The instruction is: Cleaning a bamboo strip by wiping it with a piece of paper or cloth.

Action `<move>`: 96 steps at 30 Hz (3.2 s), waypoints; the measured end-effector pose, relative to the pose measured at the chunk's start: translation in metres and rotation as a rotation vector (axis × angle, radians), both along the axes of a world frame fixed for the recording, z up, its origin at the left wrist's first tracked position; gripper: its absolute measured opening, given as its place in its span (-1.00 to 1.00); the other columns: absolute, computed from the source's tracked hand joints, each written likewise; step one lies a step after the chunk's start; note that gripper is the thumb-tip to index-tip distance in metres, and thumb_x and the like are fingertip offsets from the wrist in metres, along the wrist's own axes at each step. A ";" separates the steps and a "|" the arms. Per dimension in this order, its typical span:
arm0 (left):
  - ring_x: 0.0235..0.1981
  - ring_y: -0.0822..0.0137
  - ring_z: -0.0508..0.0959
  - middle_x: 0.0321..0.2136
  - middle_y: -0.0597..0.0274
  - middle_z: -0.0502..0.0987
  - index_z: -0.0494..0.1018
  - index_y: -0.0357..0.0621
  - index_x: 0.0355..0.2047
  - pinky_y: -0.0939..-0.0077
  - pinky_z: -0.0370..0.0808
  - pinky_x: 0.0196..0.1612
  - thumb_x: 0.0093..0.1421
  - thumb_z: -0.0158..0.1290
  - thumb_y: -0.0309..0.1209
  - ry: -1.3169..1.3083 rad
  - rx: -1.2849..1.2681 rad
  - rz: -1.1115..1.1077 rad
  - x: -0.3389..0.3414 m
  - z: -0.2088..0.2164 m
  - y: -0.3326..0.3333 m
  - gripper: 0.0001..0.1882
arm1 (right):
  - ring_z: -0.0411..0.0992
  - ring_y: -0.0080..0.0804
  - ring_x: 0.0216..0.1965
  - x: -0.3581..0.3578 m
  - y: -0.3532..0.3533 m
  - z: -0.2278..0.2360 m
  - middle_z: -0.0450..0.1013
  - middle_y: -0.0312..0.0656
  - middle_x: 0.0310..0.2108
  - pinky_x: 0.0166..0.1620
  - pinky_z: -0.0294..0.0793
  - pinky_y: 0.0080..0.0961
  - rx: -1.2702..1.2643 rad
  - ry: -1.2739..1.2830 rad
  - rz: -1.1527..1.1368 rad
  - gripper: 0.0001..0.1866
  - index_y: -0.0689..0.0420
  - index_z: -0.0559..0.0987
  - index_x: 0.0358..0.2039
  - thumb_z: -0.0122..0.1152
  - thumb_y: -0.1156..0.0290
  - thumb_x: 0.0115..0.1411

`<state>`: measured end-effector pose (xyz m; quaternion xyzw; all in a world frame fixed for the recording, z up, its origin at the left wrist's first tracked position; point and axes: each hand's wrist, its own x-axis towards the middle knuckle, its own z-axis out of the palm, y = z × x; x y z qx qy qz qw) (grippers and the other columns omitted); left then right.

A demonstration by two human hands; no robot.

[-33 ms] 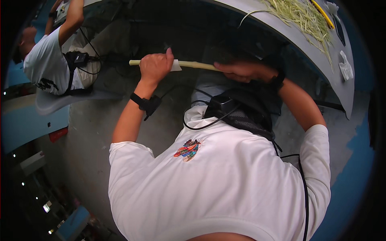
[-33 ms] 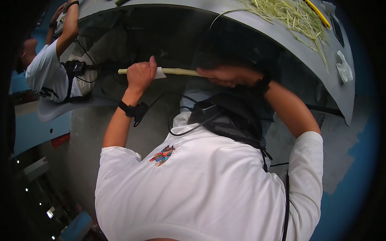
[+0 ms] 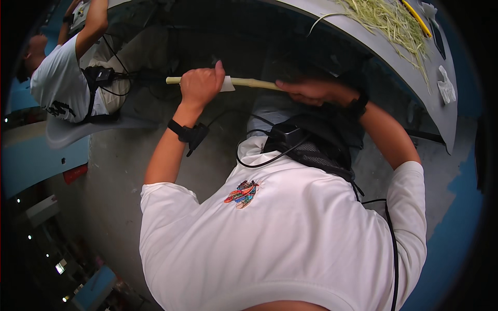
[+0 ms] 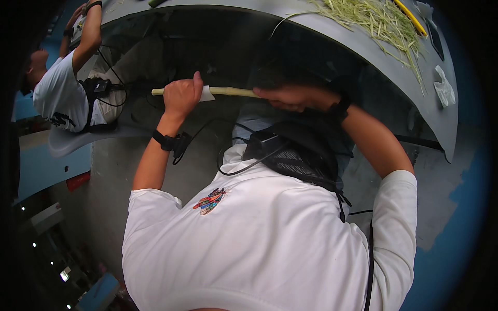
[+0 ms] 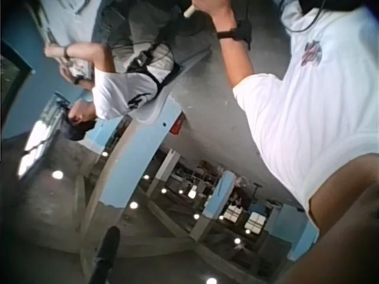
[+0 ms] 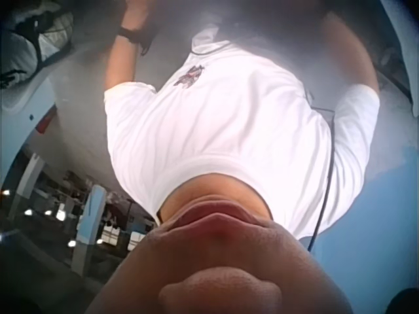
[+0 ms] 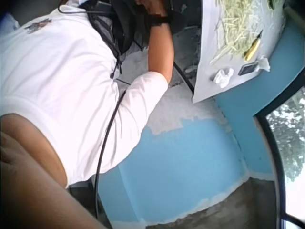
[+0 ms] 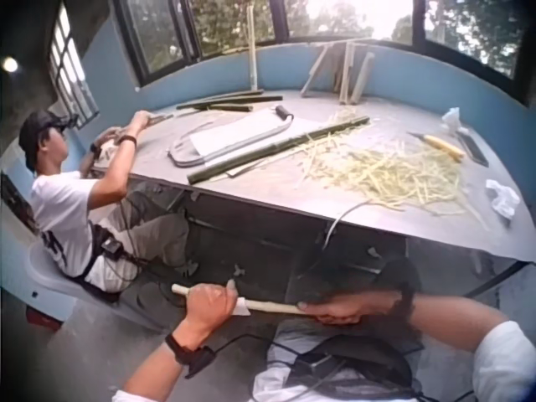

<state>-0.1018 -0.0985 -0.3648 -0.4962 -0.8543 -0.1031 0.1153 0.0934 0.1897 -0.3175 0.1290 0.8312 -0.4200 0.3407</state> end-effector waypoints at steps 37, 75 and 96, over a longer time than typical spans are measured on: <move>-0.11 -0.31 0.67 -0.11 -0.38 0.65 0.55 -0.35 -0.09 -0.08 0.63 -0.08 0.53 -0.18 -0.27 -0.593 -0.486 -0.124 -0.003 -0.053 0.022 -0.60 | 0.61 0.09 -0.45 -0.011 -0.021 -0.025 0.60 0.08 -0.49 -0.30 0.65 -0.01 0.400 0.582 0.262 -0.16 0.26 0.75 -0.38 0.12 -0.41 0.43; -0.68 0.50 0.28 -0.66 0.46 0.30 0.31 -0.02 -0.51 0.48 0.29 -0.61 0.56 -0.26 -0.09 -1.834 -0.538 0.084 0.008 -0.001 0.032 -0.51 | 0.70 0.02 -0.36 0.004 -0.017 0.006 0.63 -0.11 -0.51 -0.28 0.68 0.02 0.712 0.676 0.376 -0.33 -0.02 0.75 -0.33 0.13 -0.41 0.39; -0.21 0.41 0.65 -0.21 0.22 0.74 0.67 -0.28 0.05 0.46 0.57 -0.02 0.67 -0.10 -0.04 -1.384 -0.242 -0.178 0.004 0.046 -0.004 -0.46 | 0.64 0.09 -0.41 0.011 0.000 0.013 0.62 -0.04 -0.49 -0.28 0.62 -0.01 0.565 0.714 0.363 -0.29 0.06 0.76 -0.38 0.17 -0.40 0.39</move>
